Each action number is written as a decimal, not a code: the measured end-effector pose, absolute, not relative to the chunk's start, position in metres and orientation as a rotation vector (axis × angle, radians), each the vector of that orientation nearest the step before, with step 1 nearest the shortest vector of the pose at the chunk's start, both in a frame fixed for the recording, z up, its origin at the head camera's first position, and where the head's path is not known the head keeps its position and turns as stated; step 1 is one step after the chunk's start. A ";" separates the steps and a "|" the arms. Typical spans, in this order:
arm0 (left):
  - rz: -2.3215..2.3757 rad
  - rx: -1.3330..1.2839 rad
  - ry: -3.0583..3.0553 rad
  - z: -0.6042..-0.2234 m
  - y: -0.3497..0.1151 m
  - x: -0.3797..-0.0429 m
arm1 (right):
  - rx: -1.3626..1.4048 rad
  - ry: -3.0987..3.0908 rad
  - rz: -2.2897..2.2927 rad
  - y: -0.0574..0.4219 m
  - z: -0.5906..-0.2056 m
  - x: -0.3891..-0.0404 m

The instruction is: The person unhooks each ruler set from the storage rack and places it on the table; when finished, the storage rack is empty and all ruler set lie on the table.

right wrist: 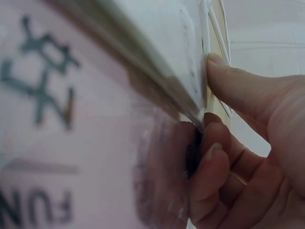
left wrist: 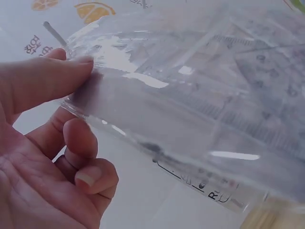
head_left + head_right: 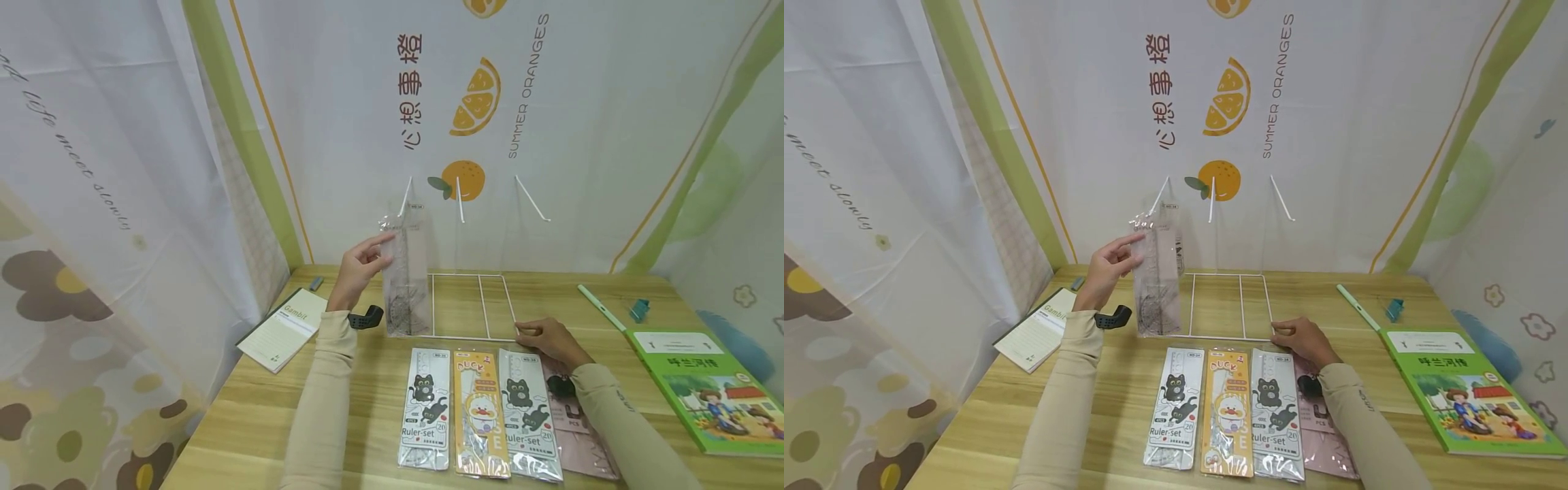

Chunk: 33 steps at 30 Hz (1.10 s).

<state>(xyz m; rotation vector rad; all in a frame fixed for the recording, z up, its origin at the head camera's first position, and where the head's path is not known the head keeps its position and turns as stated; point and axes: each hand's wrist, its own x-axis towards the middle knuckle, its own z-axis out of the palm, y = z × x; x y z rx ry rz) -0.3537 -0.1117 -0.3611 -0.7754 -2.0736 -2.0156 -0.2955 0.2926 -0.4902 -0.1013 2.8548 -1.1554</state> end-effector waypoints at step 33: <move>-2.147 -0.455 -2.333 -0.406 -0.160 -0.287 | -0.082 2.830 -1.123 0.295 -0.490 -0.298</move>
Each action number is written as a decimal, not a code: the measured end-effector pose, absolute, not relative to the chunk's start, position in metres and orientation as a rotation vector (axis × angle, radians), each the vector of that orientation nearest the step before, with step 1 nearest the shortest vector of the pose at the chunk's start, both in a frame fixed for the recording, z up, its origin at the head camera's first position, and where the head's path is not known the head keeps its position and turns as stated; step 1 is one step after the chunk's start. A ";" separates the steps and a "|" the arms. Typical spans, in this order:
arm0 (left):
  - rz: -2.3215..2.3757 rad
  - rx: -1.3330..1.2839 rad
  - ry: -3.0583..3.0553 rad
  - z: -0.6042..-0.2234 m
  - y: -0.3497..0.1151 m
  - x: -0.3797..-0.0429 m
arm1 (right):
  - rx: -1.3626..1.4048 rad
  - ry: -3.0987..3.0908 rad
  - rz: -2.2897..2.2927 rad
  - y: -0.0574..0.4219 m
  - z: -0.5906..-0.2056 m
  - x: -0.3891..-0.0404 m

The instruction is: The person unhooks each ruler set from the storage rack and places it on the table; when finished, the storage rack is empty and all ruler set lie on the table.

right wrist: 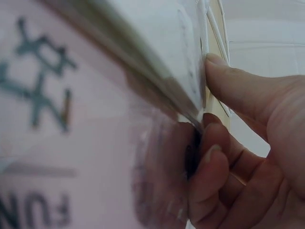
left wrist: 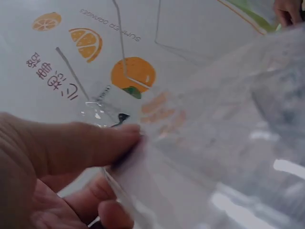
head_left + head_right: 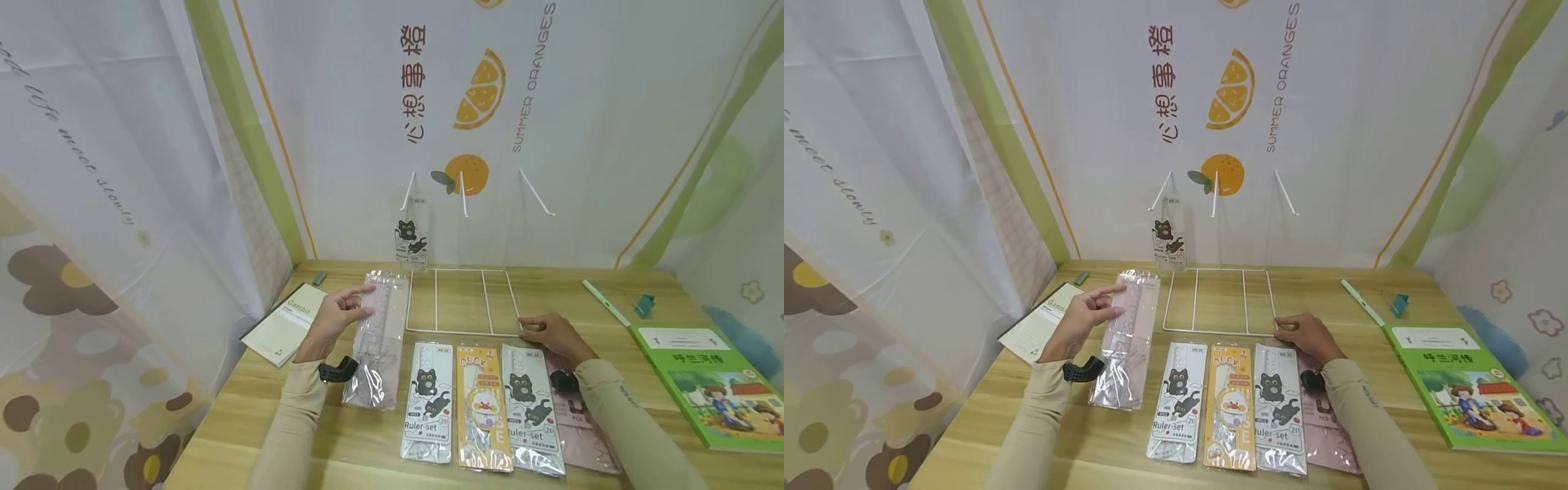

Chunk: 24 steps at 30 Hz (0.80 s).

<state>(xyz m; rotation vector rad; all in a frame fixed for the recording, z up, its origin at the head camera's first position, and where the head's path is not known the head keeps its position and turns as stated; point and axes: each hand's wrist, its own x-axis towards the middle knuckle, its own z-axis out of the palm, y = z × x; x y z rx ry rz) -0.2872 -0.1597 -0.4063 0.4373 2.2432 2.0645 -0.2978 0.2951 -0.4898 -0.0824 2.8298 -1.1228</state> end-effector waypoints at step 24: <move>1.804 0.111 2.293 -0.486 -0.156 -0.266 | -0.018 2.775 -1.160 0.294 -0.488 -0.297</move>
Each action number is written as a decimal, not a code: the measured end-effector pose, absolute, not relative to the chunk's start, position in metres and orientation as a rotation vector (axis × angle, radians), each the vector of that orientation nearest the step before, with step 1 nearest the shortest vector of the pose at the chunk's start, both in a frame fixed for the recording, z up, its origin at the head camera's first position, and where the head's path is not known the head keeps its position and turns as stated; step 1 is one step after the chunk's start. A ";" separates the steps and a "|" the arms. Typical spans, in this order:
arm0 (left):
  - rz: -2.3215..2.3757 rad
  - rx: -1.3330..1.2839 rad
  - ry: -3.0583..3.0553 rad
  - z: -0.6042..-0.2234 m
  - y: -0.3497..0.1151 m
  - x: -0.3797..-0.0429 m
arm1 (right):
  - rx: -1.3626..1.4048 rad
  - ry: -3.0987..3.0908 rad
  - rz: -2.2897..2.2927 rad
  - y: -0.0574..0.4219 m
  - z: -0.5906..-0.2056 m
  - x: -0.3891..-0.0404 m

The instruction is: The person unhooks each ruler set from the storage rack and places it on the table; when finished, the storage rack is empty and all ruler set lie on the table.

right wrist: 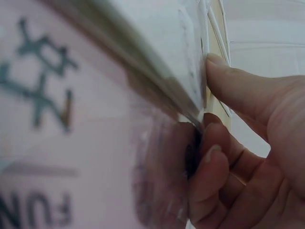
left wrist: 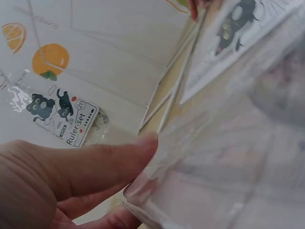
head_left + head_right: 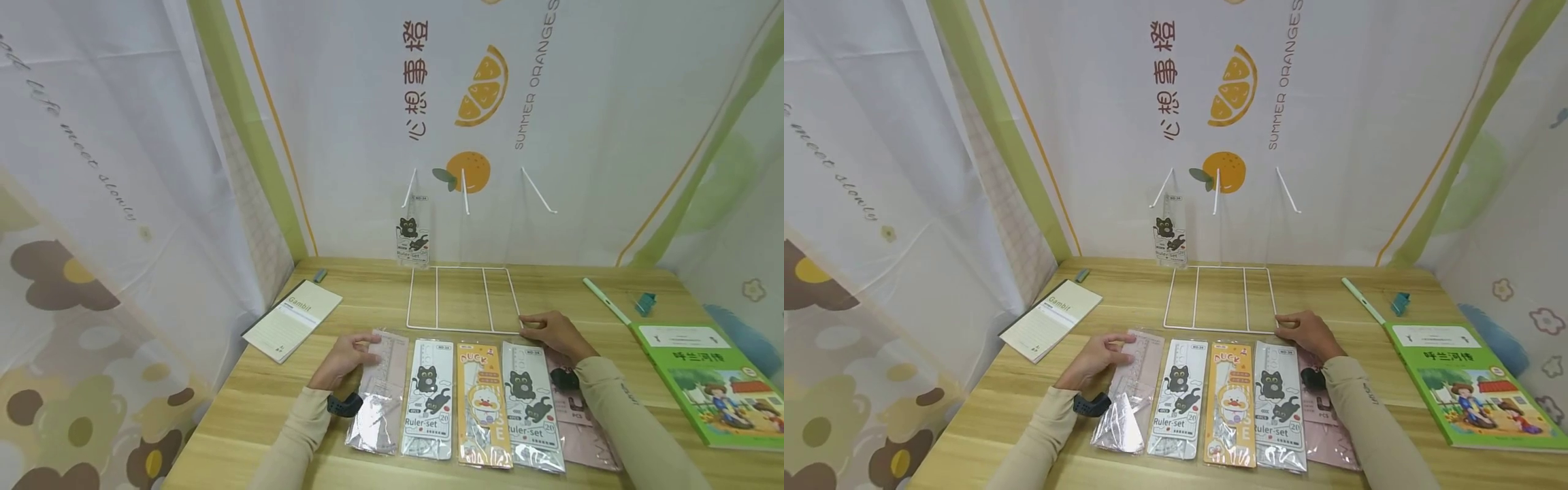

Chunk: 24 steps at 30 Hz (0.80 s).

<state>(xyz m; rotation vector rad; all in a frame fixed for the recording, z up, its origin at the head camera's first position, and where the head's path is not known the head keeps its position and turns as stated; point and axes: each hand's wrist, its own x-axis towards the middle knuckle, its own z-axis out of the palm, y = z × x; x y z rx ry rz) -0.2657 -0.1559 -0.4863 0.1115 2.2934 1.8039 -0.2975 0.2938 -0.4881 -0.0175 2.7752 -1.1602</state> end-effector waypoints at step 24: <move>1.209 0.319 2.845 -0.489 -0.141 -0.257 | -0.044 2.778 -1.172 0.297 -0.490 -0.299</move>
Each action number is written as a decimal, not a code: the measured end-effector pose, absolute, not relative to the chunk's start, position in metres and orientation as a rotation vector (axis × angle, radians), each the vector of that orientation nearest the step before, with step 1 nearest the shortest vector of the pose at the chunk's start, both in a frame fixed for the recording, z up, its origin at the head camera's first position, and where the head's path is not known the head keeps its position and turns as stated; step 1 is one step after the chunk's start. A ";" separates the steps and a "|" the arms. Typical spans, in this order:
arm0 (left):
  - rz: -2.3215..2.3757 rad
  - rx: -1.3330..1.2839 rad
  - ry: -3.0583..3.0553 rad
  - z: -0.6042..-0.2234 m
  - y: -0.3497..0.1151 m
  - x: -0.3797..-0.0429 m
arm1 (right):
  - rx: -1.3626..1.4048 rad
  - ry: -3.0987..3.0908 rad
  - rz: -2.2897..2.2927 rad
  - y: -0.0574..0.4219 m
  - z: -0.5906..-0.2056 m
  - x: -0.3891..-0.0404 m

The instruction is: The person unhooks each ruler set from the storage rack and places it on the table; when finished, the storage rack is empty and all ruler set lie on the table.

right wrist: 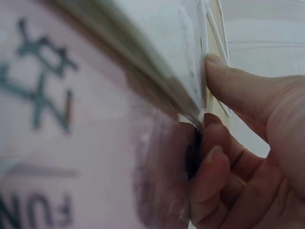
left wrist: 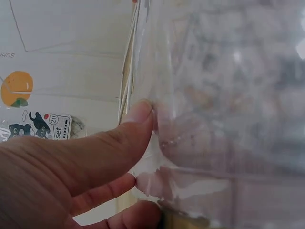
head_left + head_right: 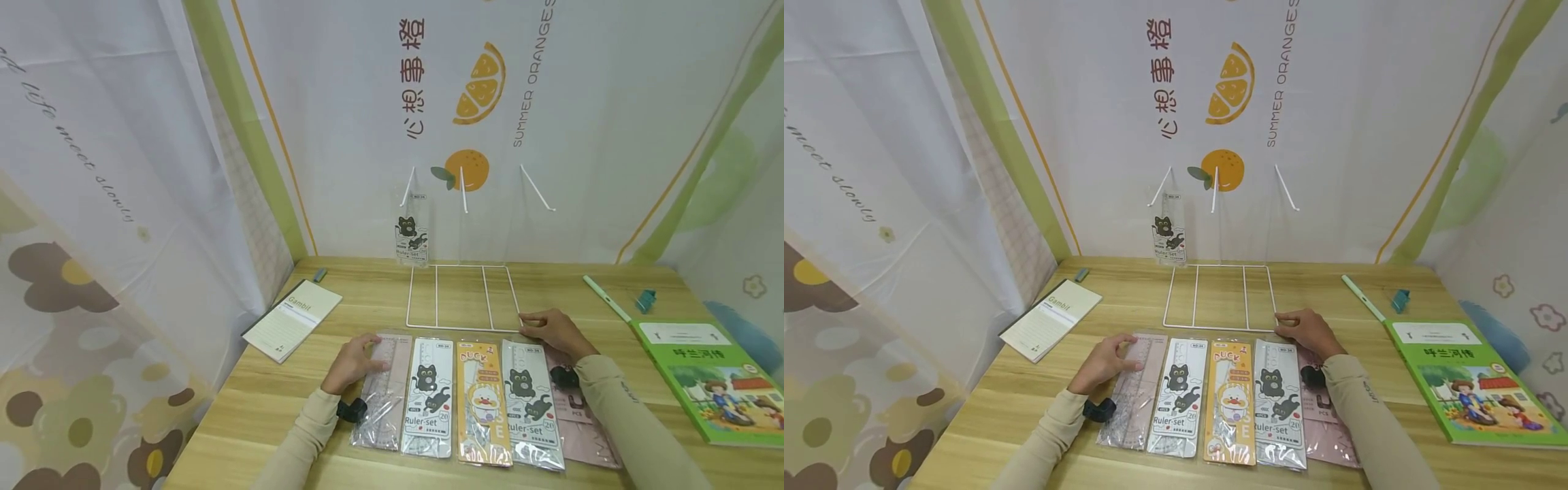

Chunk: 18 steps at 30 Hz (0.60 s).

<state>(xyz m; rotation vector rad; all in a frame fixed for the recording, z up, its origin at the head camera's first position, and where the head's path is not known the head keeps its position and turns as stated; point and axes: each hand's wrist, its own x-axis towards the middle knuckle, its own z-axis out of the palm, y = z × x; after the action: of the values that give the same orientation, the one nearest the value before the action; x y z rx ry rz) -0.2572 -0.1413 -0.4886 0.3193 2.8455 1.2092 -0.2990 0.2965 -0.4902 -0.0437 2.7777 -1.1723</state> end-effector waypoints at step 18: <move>1.576 0.392 2.698 -0.435 -0.147 -0.356 | -0.103 2.824 -1.166 0.295 -0.489 -0.297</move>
<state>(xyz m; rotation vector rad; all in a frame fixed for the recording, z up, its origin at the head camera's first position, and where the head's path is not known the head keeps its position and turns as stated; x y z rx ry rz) -0.3564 -0.1475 -0.4352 0.3921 2.6975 1.5765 -0.2973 0.2954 -0.4893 -0.1027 2.8243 -1.1661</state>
